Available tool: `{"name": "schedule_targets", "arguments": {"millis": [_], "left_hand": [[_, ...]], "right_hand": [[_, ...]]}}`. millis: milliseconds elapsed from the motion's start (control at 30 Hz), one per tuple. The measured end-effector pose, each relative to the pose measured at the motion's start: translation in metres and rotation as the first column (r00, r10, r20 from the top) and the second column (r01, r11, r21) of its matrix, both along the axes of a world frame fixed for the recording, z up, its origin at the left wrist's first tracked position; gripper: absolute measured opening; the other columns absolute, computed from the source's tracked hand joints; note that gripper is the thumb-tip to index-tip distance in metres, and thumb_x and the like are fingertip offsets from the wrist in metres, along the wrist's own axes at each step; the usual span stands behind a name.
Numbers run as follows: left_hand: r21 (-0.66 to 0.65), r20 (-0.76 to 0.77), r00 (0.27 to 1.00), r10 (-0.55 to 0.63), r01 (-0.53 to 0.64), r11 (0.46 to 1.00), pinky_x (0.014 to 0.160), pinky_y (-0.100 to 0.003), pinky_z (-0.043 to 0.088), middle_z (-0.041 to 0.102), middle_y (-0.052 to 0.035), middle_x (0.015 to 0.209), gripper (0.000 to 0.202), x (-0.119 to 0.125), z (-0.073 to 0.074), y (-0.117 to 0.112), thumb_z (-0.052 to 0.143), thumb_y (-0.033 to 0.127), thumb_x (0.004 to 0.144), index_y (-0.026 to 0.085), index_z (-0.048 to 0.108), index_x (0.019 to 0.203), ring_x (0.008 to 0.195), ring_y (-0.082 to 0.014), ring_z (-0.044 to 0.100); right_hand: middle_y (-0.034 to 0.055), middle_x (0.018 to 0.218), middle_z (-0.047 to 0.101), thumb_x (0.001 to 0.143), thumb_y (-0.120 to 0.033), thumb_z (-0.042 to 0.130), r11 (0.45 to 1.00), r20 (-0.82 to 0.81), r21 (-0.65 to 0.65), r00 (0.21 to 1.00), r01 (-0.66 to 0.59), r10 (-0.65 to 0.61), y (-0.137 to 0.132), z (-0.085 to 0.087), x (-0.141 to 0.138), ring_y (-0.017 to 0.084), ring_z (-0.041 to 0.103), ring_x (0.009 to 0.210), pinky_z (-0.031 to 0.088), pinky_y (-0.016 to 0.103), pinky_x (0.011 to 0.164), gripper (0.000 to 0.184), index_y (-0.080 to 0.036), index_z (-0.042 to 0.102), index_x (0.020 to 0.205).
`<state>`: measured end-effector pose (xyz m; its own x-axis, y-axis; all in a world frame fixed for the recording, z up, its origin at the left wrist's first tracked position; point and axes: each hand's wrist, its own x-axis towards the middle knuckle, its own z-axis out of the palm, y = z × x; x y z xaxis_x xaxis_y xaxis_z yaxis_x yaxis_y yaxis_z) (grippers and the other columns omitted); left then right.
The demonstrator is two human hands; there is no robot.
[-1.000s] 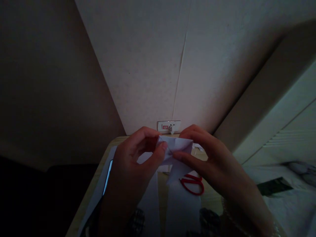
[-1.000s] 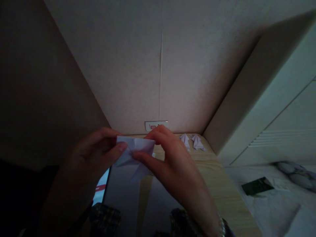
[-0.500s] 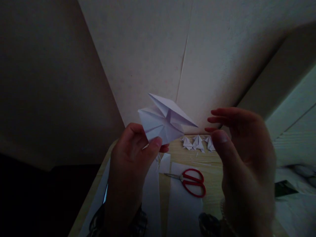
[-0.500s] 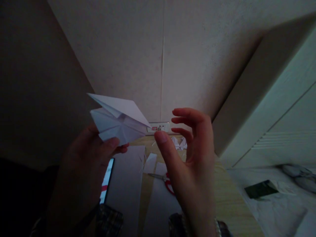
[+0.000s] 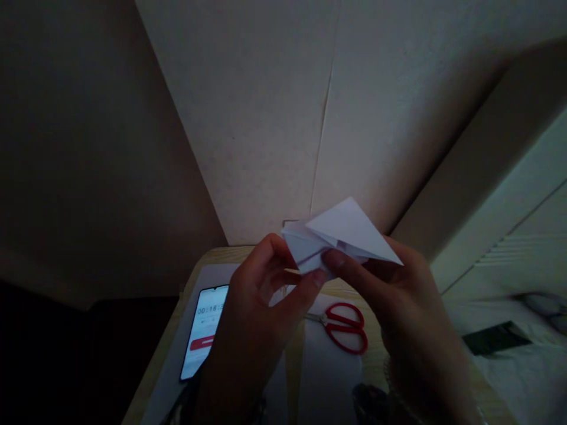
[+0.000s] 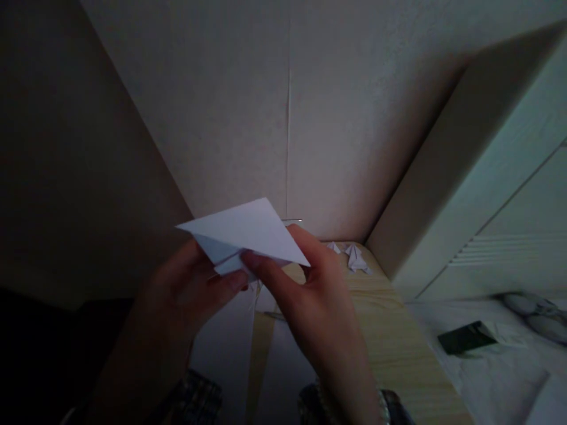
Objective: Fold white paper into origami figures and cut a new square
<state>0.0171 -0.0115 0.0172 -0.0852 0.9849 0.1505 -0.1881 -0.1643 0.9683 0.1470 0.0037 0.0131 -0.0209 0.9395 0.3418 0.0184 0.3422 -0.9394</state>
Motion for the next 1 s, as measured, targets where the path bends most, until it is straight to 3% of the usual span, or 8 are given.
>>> {"name": "schedule_targets", "arguments": {"millis": [133, 267, 533, 733, 867, 1000], "left_hand": [[-0.068, -0.006, 1.000, -0.012, 0.012, 0.998, 0.066, -0.019, 0.054, 0.075, 0.0036, 0.076, 0.009, -0.004, 0.004, 0.000, 0.074, 0.019, 0.072, 0.022, 0.071, 0.080, 0.070, -0.0120, 0.069], [-0.096, 0.040, 0.999, -0.036, 0.039, 0.995, 0.071, -0.023, 0.055, 0.070, 0.0044, 0.063, 0.003, -0.008, 0.000, 0.003, 0.071, 0.020, 0.073, 0.023, 0.072, 0.073, 0.075, -0.0155, 0.070], [-0.048, -0.014, 0.998, 0.056, -0.056, 0.997, 0.070, -0.024, 0.055, 0.070, 0.0055, 0.062, 0.004, -0.007, 0.001, -0.001, 0.074, 0.022, 0.066, 0.025, 0.073, 0.068, 0.071, -0.0151, 0.070], [-0.026, -0.080, 0.996, 0.044, -0.047, 0.999, 0.068, -0.023, 0.054, 0.071, 0.0042, 0.065, 0.008, -0.010, 0.000, 0.002, 0.074, 0.025, 0.065, 0.021, 0.068, 0.062, 0.070, -0.0150, 0.069], [-0.043, -0.079, 0.997, 0.014, -0.017, 0.999, 0.067, -0.021, 0.054, 0.072, 0.0044, 0.068, 0.003, -0.011, 0.000, 0.003, 0.074, 0.023, 0.068, 0.022, 0.071, 0.069, 0.070, -0.0138, 0.069], [-0.089, -0.065, 0.997, -0.036, 0.030, 0.996, 0.067, -0.020, 0.054, 0.075, 0.0041, 0.076, 0.013, -0.012, 0.000, 0.003, 0.077, 0.022, 0.069, 0.023, 0.072, 0.080, 0.071, -0.0130, 0.069]], "right_hand": [[-0.0007, 0.079, 0.076, 0.081, -0.027, 0.070, 1.000, 0.062, 0.015, 0.998, -0.010, 0.009, 0.002, -0.001, 0.003, 0.020, 0.070, 0.079, 0.052, 0.030, 0.072, 0.005, -0.024, 0.073, 0.082], [0.0010, 0.082, 0.076, 0.081, -0.032, 0.070, 0.999, 0.102, 0.021, 0.994, -0.041, 0.039, 0.000, 0.000, 0.003, 0.021, 0.069, 0.080, 0.052, 0.032, 0.072, 0.011, -0.023, 0.073, 0.085], [-0.0006, 0.078, 0.073, 0.080, -0.030, 0.071, 0.998, 0.081, 0.018, 0.995, -0.054, 0.052, -0.004, 0.001, 0.001, 0.020, 0.067, 0.077, 0.051, 0.031, 0.069, 0.006, -0.025, 0.072, 0.082], [-0.0017, 0.073, 0.070, 0.079, -0.029, 0.072, 1.000, 0.048, 0.006, 0.999, -0.024, 0.024, -0.001, 0.000, -0.001, 0.018, 0.066, 0.075, 0.050, 0.029, 0.068, 0.005, -0.024, 0.071, 0.077], [-0.0018, 0.071, 0.068, 0.080, -0.027, 0.070, 0.999, 0.070, 0.024, 0.997, -0.025, 0.023, 0.000, -0.001, -0.002, 0.018, 0.065, 0.074, 0.050, 0.029, 0.068, 0.005, -0.024, 0.070, 0.076], [-0.0006, 0.072, 0.068, 0.080, -0.029, 0.068, 0.999, 0.114, 0.023, 0.993, 0.036, -0.038, 0.000, -0.002, -0.003, 0.018, 0.063, 0.072, 0.050, 0.029, 0.066, 0.007, -0.023, 0.067, 0.075]]}}
